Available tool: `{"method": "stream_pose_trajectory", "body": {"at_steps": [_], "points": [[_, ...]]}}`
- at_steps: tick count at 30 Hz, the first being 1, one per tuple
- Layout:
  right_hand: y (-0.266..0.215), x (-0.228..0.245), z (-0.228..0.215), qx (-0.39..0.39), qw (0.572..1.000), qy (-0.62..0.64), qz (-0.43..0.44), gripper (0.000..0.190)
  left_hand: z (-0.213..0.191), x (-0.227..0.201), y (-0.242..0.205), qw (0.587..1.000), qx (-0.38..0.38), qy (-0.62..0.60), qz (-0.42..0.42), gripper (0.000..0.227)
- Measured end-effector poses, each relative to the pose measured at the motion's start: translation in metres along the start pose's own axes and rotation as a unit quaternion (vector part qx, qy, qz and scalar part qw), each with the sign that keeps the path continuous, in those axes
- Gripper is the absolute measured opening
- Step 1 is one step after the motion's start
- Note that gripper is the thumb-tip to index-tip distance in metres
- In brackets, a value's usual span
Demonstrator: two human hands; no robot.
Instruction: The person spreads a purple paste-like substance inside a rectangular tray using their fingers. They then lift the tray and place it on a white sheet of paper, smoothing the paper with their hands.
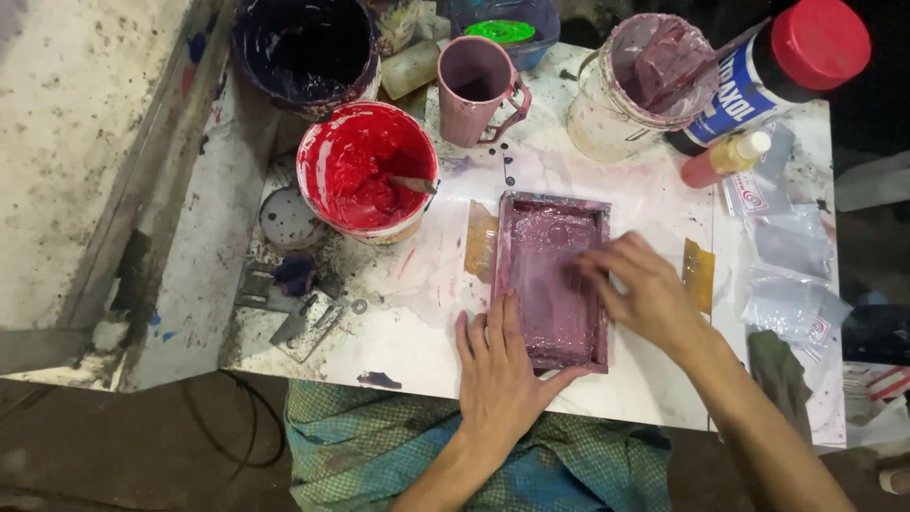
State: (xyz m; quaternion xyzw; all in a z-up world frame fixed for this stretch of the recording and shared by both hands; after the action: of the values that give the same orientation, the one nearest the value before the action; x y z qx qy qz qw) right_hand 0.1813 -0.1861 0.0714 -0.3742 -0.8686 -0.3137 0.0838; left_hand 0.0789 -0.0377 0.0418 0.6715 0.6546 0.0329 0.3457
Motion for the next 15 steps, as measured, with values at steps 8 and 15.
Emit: {"method": "stream_pose_trajectory", "body": {"at_steps": [8, 15], "points": [[-0.033, 0.044, 0.002, 0.072, 0.997, 0.015, 0.023, 0.029, 0.004, 0.001, -0.006, 1.0, 0.017, 0.01, 0.005, 0.125], [-0.002, -0.009, 0.009, 0.029, 0.998, 0.008, 0.063, 0.021, 0.009, 0.002, -0.009, 1.0, 0.02, 0.009, 0.005, 0.127]]}}
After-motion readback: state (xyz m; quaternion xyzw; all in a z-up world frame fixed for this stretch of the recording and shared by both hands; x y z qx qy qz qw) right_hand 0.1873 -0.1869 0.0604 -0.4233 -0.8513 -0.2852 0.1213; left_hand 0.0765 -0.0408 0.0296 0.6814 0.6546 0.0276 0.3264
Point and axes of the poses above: each hand's wrist, its own y-axis towards the middle knuckle, its own z-axis out of the palm, x = y × z, the point moved 8 cm from there along y, towards the middle knuckle, and after that the axes turned 12 degrees about -x, right-handed, at the moved point
